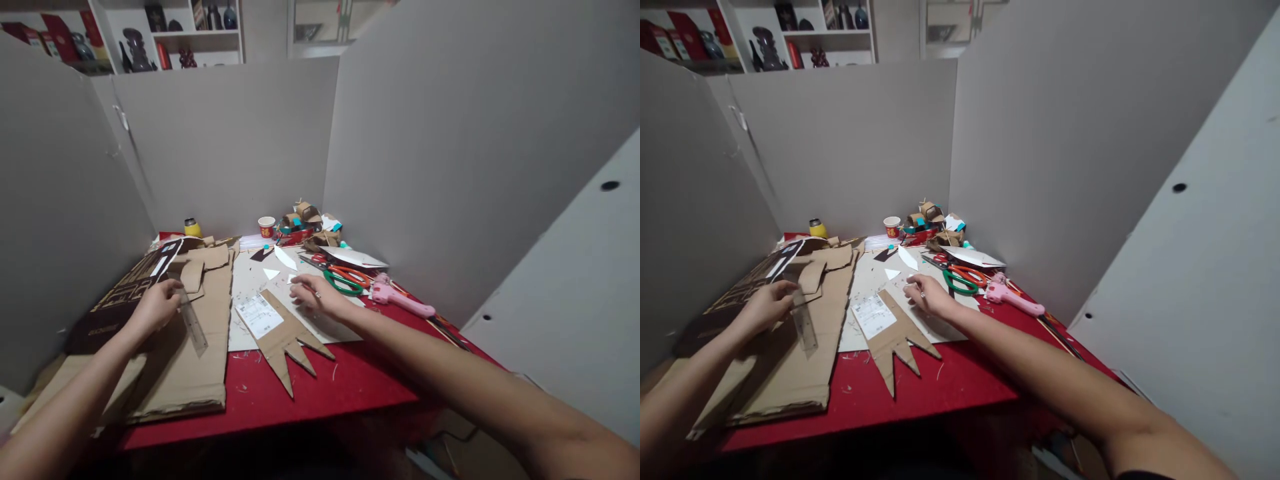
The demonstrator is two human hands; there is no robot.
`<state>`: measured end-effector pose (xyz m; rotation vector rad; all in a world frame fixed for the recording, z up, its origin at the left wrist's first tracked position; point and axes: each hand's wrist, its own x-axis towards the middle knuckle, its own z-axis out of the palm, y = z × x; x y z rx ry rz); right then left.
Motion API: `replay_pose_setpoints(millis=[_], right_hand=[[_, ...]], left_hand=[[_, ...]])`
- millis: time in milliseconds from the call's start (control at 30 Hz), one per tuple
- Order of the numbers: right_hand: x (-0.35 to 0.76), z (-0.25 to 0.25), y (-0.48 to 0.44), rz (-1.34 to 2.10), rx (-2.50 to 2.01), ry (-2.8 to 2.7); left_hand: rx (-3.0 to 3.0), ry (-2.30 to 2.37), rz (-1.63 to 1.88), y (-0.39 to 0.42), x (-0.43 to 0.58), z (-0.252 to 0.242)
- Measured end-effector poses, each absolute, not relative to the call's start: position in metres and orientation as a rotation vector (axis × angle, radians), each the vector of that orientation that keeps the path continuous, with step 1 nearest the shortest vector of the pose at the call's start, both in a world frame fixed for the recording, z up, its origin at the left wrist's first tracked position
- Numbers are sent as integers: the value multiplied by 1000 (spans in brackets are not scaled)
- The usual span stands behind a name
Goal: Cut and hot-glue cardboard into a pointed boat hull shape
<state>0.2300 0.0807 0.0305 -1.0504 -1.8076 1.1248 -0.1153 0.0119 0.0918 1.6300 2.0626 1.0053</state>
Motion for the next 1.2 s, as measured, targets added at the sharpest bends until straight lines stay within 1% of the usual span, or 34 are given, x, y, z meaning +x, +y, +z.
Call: replay_pose_setpoints(millis=[100, 200, 300, 433, 700, 833, 967, 1067, 1200], right_hand=[[229, 17, 82, 1080, -1094, -1854], [224, 14, 80, 1047, -1109, -1882], [222, 14, 76, 1066, -1115, -1885], [221, 13, 67, 1165, -1097, -1860], [222, 9, 56, 1397, -1051, -1663], [218, 5, 54, 1421, -1033, -1635], [219, 4, 57, 1279, -1019, -1713], [222, 6, 67, 1050, -1025, -1798], [214, 11, 89, 780, -1061, -1960]], left_hand=[[1725, 2188, 989, 9, -107, 92], [1767, 2188, 996, 5, -85, 87], [1721, 2057, 931, 3, -57, 77], [1445, 1801, 797, 3, -25, 64], [1085, 1531, 986, 6, -5, 53], [1036, 1328, 972, 11, 0, 41], [963, 1128, 978, 7, -1, 39], [916, 988, 1022, -4, -6, 50], [1011, 978, 996, -20, -8, 69]])
